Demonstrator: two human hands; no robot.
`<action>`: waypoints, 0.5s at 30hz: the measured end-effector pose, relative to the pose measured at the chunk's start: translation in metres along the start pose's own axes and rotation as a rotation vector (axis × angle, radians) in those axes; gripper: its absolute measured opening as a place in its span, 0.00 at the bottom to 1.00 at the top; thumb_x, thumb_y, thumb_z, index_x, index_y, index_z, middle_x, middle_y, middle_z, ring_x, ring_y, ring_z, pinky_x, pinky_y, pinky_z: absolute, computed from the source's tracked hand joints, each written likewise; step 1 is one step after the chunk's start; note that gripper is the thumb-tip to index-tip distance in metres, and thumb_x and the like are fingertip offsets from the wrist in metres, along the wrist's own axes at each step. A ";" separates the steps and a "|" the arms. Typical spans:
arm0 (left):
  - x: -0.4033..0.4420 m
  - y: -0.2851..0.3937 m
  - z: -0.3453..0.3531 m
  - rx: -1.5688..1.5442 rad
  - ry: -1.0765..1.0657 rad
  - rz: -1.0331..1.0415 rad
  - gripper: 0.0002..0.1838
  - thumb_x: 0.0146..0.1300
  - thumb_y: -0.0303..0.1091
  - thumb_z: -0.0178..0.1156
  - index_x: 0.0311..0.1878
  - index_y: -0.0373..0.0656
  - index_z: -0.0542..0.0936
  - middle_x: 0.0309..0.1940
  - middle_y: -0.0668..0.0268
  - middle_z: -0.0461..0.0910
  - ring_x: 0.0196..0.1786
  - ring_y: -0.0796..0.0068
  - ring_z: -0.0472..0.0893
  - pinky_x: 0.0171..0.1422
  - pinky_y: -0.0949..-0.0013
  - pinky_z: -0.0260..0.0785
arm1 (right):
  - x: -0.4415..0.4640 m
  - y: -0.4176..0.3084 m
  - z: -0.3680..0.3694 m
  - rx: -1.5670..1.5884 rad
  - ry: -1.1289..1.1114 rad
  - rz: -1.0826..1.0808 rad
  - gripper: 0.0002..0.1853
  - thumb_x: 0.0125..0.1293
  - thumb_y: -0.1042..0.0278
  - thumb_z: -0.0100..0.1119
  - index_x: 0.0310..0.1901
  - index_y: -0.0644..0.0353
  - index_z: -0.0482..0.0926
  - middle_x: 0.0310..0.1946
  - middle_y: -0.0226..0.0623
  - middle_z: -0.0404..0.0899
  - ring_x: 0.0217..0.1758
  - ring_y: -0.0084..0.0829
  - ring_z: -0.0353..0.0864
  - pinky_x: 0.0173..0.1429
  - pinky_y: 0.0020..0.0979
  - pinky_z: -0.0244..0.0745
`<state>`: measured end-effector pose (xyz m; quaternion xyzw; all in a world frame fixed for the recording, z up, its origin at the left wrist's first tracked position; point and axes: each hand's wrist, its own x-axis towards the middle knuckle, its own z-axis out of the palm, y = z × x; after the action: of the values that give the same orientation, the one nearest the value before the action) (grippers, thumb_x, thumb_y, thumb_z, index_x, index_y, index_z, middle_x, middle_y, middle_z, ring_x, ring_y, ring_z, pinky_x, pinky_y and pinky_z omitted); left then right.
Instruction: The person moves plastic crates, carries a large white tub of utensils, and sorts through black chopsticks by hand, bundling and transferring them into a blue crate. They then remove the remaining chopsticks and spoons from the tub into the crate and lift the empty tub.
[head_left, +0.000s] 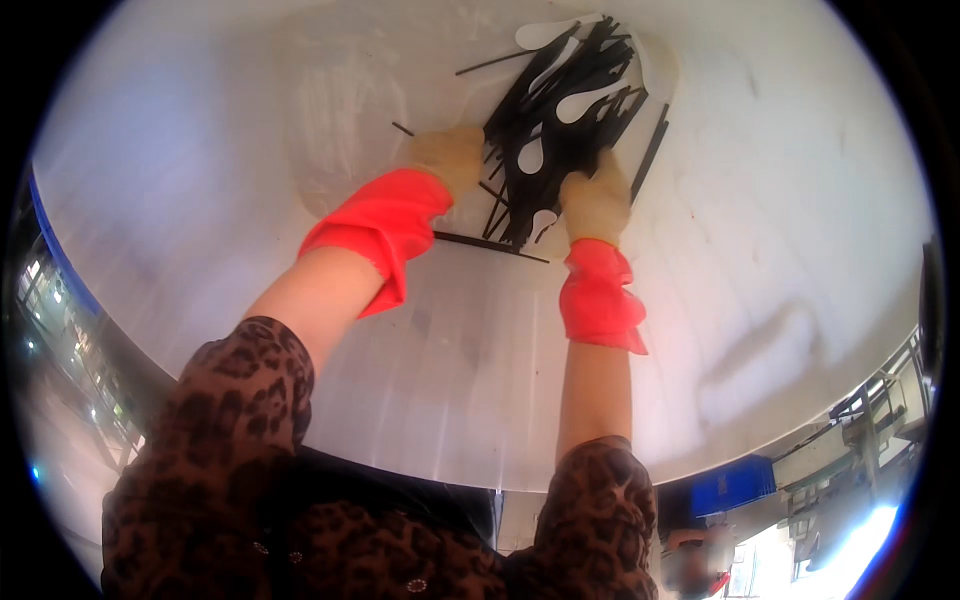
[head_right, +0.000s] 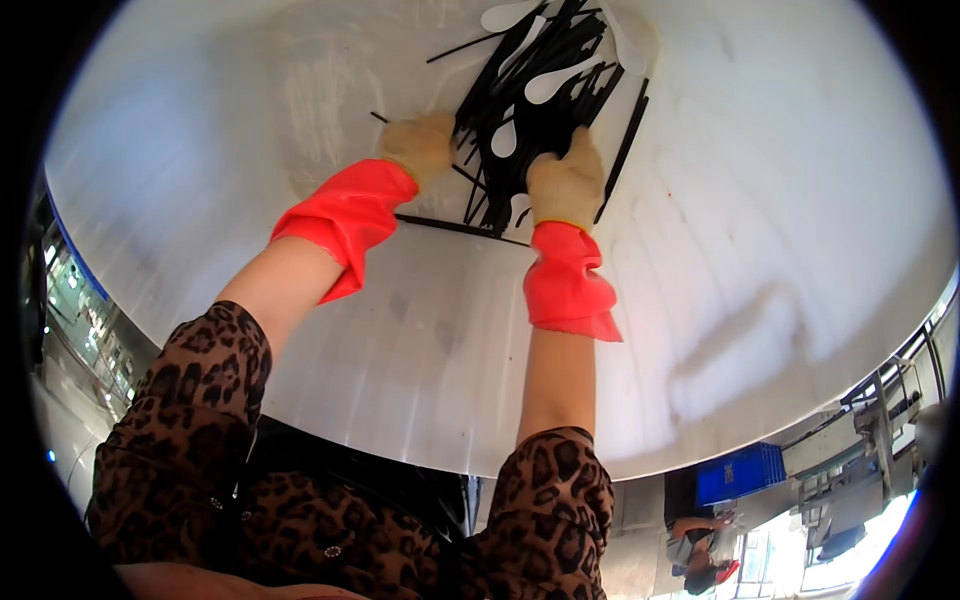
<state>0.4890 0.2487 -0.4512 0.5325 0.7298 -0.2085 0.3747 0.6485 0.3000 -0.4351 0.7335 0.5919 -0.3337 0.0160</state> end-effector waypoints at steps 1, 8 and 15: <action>-0.003 0.003 0.002 -0.041 0.002 -0.020 0.13 0.47 0.40 0.52 0.32 0.41 0.71 0.31 0.55 0.74 0.38 0.58 0.73 0.38 0.60 0.64 | 0.003 -0.004 0.003 -0.029 0.058 -0.101 0.21 0.45 0.72 0.43 0.45 0.64 0.67 0.42 0.48 0.70 0.45 0.45 0.68 0.51 0.34 0.62; -0.013 0.028 -0.013 -0.499 -0.106 -0.139 0.19 0.49 0.44 0.48 0.40 0.41 0.72 0.36 0.54 0.73 0.40 0.57 0.72 0.45 0.65 0.63 | 0.057 0.003 -0.001 -0.079 0.257 -0.319 0.19 0.43 0.77 0.42 0.42 0.63 0.66 0.43 0.44 0.68 0.45 0.44 0.66 0.47 0.36 0.64; 0.011 0.032 -0.017 -0.594 0.290 -0.336 0.26 0.50 0.48 0.46 0.49 0.40 0.67 0.45 0.54 0.69 0.49 0.59 0.67 0.53 0.66 0.57 | -0.015 0.040 0.018 0.325 0.163 0.214 0.24 0.46 0.76 0.41 0.50 0.66 0.63 0.52 0.46 0.62 0.55 0.40 0.60 0.57 0.28 0.54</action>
<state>0.5113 0.2782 -0.4454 0.2974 0.8812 0.0313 0.3661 0.6738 0.2680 -0.4560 0.8097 0.4482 -0.3607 -0.1154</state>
